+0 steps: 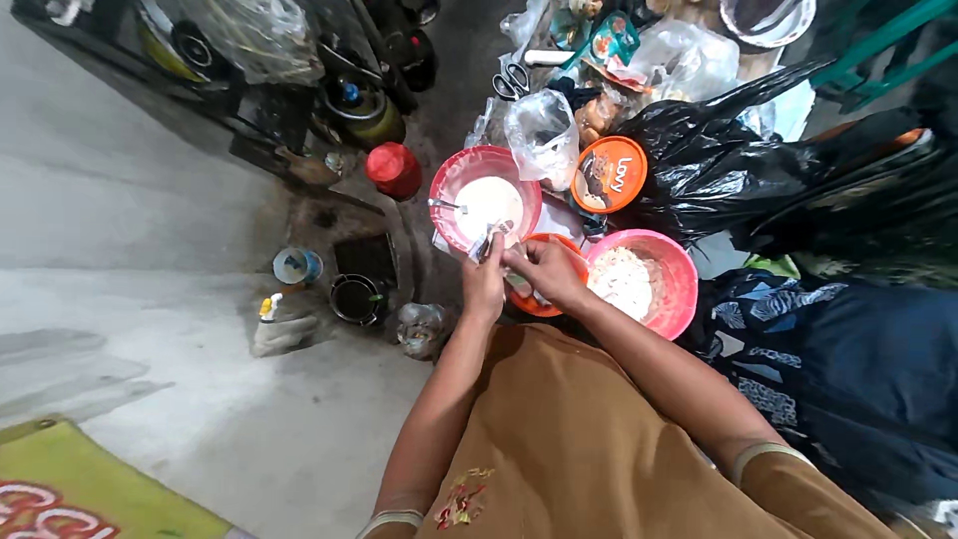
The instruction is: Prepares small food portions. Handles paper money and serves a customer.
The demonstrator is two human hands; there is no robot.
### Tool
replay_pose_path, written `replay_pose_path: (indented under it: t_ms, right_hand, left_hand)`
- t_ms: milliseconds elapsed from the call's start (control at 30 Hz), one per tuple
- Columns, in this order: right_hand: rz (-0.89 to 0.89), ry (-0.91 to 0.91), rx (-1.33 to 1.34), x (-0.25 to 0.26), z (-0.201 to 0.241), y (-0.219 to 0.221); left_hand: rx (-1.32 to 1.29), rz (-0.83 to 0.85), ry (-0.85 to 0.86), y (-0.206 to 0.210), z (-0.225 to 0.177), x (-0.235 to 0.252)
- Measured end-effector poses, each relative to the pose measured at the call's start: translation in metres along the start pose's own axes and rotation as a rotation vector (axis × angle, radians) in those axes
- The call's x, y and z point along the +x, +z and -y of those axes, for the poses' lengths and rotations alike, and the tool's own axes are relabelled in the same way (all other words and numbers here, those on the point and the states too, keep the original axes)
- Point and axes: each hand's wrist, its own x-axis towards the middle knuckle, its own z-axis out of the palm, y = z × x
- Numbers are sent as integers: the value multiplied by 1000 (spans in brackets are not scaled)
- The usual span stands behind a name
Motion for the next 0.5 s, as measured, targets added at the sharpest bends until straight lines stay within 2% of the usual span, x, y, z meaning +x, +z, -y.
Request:
replay_pose_path:
  t_ms: [67,167,233,367,500]
  right_hand:
    - [156,45,-186,11,-5,-4]
    - [66,77,-834,27,-15,-12]
    - [67,165,-1106,34,-26,-5]
    - [158,320,-1236,45,-48,18]
    - [110,142,-1290,37,-40,12]
  left_hand:
    - [-150,-33,111,-10,-4,12]
    - [-194,-41,212,-41,-18,19]
    - [-190,-6,145,-65,-24,12]
    - [-186,43,26,-90,-16,3]
    - [-202,79,-44,-97,-1,-7]
